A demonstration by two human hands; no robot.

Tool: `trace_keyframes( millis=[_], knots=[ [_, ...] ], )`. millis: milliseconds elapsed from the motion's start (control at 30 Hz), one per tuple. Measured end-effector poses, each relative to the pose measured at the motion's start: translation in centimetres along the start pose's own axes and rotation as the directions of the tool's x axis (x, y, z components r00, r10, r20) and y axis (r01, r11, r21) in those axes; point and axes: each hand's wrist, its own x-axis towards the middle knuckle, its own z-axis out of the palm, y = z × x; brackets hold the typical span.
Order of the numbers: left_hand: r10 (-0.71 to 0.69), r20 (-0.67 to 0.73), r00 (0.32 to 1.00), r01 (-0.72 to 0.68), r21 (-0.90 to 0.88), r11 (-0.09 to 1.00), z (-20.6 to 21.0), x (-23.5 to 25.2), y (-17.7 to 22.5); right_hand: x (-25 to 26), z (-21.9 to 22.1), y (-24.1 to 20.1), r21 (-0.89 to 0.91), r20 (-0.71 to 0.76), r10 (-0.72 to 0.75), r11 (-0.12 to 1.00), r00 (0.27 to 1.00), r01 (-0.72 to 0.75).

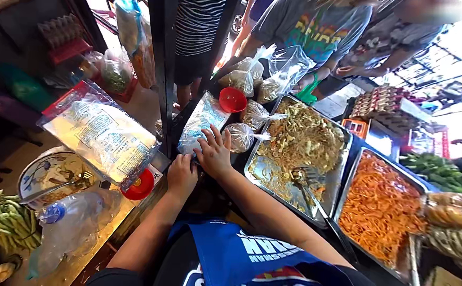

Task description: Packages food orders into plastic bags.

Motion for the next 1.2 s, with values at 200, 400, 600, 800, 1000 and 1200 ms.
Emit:
trace_keyframes(
  millis=[200, 400, 600, 800, 1000, 1200],
  knots=[
    [0.066, 0.034, 0.997, -0.069, 0.103, 0.992, 1.7, 2.3, -0.6, 0.6, -1.3, -0.5, 0.239, -0.023, 0.105, 0.966, 0.994, -0.096],
    [0.162, 0.054, 0.985, -0.170, 0.211, 0.963, 2.8, 2.2, -1.0, -0.5, -8.8, 1.2, 0.878, 0.280, 0.345, 0.286, 0.896, -0.384],
    [0.542, -0.250, 0.802, -0.503, 0.206, 0.839, 4.8, 0.6, -2.8, -1.3, -13.7, 5.1, 0.933, 0.299, 0.486, -0.331, 0.821, -0.143],
    [0.490, -0.383, 0.783, -0.468, 0.155, 0.870, 2.3, -1.3, -3.8, -2.5, -16.7, 7.0, 0.918, 0.303, 0.645, -0.395, 0.702, -0.033],
    [0.432, -0.570, 0.699, -0.571, -0.081, 0.817, -5.3, -3.4, 3.9, -4.7, -18.3, 7.2, 0.902, 0.253, 0.567, -0.431, 0.784, 0.020],
    [0.443, -0.302, 0.844, -0.532, -0.363, 0.765, -10.6, -1.9, 11.6, -6.5, -19.4, 7.4, 0.936, 0.132, 0.348, -0.351, 0.928, -0.001]
  ],
)
